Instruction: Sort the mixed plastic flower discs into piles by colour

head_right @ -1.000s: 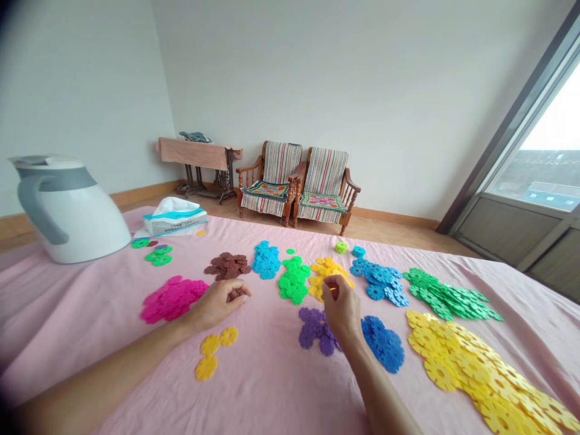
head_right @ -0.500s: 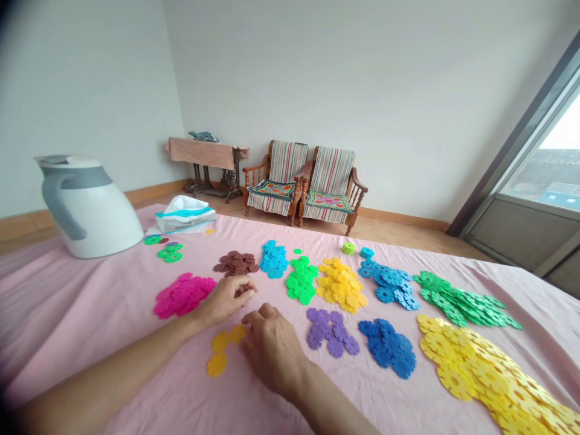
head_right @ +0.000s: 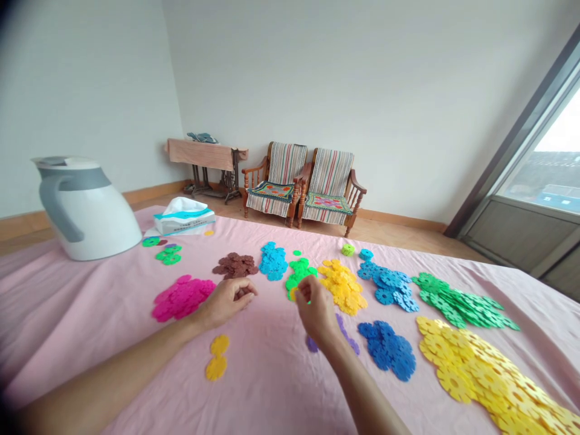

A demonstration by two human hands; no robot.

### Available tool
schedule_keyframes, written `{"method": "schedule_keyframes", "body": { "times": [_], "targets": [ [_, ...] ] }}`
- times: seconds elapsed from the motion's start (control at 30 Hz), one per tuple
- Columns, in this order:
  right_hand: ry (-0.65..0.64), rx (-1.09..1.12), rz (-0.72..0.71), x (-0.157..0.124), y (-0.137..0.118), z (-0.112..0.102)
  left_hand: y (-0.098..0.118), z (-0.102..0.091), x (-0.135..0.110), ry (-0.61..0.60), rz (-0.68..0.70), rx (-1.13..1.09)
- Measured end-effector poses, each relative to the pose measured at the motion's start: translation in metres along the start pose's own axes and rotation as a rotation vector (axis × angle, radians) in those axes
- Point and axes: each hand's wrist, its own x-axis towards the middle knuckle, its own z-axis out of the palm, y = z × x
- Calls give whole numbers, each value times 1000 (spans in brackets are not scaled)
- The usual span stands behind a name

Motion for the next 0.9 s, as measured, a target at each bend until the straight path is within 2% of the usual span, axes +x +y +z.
{"method": "schedule_keyframes", "body": {
  "times": [0.07, 0.17, 0.23, 0.3, 0.37, 0.5, 0.6, 0.73, 0.9],
  "targets": [
    [188, -150, 96, 13, 25, -18, -2, 1, 0, 1, -8, -6],
    [332, -230, 173, 22, 48, -40, -4, 2, 1, 2, -15, -20],
    [388, -251, 176, 23, 50, -46, -4, 3, 1, 0, -18, -28],
    [393, -241, 112, 20, 41, -41, -3, 3, 1, 2, -20, -34],
    [286, -183, -15, 12, 21, -29, -3, 2, 0, 9, -20, -34],
    [-203, 3, -329, -18, -34, 0, -2, 1, 0, 11, -11, -42],
    [-462, 25, -528, -42, -65, 14, -1, 1, 0, 6, -8, -42],
    [-582, -93, -643, -57, -78, 25, -2, 1, 0, 11, -15, -25],
    [-587, -189, -606, -55, -74, 33, -2, 1, 0, 3, -11, -20]
  ]
}}
